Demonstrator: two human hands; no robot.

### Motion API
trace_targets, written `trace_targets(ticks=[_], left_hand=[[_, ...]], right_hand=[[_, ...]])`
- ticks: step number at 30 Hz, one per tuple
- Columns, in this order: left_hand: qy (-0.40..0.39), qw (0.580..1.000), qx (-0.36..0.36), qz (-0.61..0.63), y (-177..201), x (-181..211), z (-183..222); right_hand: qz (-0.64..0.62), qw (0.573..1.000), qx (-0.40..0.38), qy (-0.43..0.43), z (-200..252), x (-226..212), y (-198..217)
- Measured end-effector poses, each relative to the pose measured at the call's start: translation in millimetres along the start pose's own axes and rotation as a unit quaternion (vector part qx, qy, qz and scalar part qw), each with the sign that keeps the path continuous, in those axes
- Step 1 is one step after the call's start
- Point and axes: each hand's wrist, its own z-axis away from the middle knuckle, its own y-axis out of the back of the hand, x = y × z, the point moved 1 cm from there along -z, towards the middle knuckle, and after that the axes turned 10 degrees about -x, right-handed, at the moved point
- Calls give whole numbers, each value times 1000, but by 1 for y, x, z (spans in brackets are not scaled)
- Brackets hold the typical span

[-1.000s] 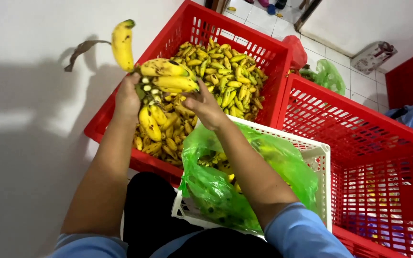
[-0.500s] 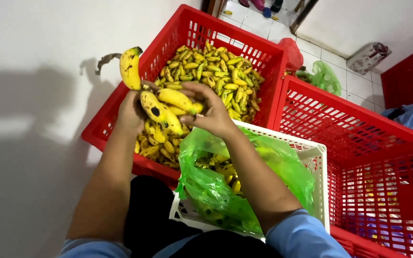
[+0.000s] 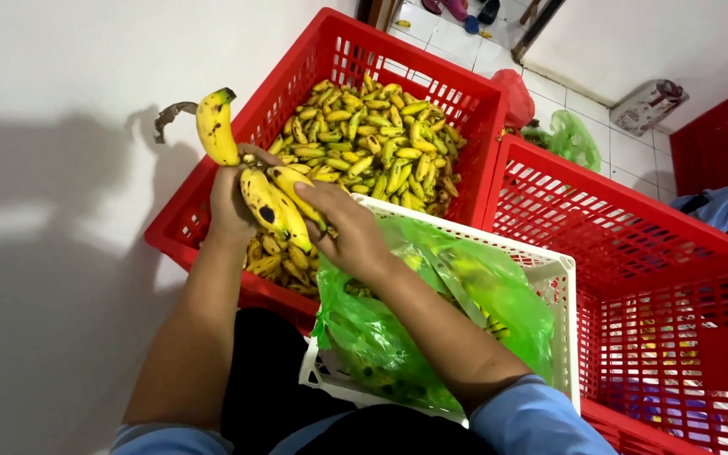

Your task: The person is separating bunches of bananas using a knife and placing the individual bananas or smaller clusters into a plastic bag.

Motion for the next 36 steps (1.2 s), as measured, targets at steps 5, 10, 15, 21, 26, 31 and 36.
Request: trace_targets(ticks=[5,10,15,21,26,31,36], left_hand=[[29,1000,1,-1,3,4,5],[59,992,-25,107,9,-6,8],[72,991,-15,113,7,-2,7],[79,982,158,67,2,-6,10],[59,952,299,19,4,-29,11],[-64,951,302,-26,5,-35,5],[-116,957,250,-87,70,-64,6]], right_hand=[[-95,995,1,-34,-1,-1,5],[-267,960,-36,-82,-16,3,24],[-383,917,-46,-103,-17,19,24],[-454,844,12,-285,-22,0,22],[-496,781,84,-370,-21,-19,-5],[-417,826,92,-367,-5,-18,-22],[-219,920,0,-326,-9,-3,-6]])
